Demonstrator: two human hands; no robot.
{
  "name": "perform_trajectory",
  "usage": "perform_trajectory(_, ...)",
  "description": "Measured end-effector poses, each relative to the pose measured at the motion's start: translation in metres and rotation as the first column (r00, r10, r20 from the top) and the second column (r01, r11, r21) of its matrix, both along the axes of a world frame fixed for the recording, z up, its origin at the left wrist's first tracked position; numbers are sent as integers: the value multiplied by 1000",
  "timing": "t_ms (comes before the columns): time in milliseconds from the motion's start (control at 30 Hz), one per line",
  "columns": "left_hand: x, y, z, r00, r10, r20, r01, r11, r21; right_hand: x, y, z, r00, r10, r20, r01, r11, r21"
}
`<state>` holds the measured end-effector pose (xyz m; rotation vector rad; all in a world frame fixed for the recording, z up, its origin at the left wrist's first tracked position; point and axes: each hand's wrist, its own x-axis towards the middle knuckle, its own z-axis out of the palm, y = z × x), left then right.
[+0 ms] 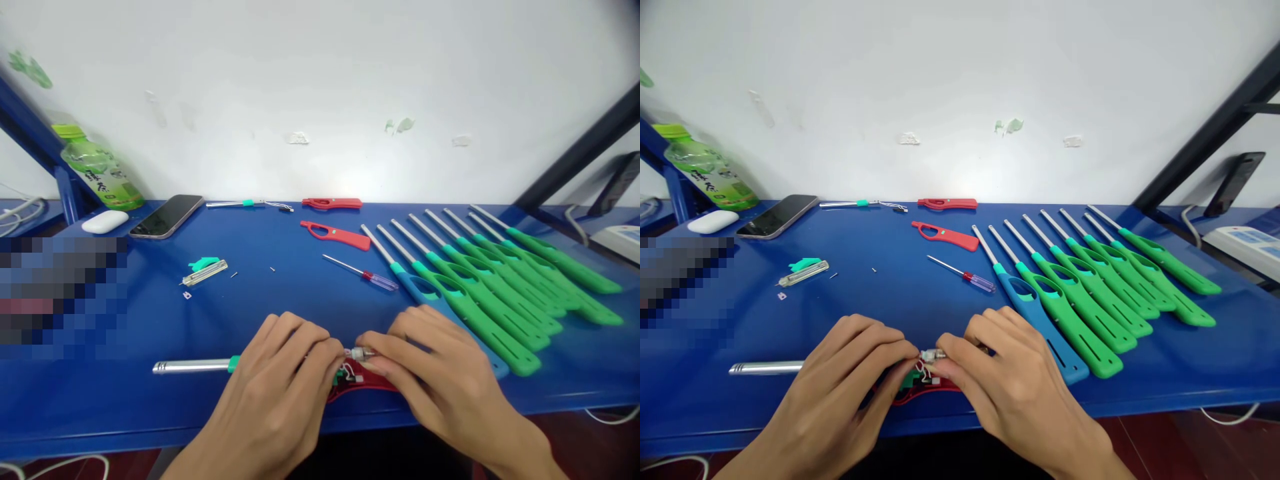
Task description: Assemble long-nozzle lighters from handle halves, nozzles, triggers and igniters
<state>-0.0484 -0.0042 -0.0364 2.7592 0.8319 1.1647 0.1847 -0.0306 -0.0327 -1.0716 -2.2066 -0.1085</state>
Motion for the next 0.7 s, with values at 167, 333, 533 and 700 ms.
perform_trajectory(167, 1, 1, 1, 998, 26, 65, -24, 999, -28, 4, 2, 0, 1000, 11, -7, -11, 1000, 14)
perform_trajectory(333, 1, 2, 1, 1000, 24, 0, -24, 1000, -9, 4, 3, 6, 998, 27, -50, -27, 1000, -6)
perform_trajectory(533, 1, 4, 0, 999, 37, 32, -36, 999, -24, 5, -2, 7, 994, 38, -103, -41, 999, -28)
perform_trajectory(700, -13, 2, 9, 995, 66, 75, -61, 996, -66, 6, -3, 7, 994, 15, -112, -20, 999, -49)
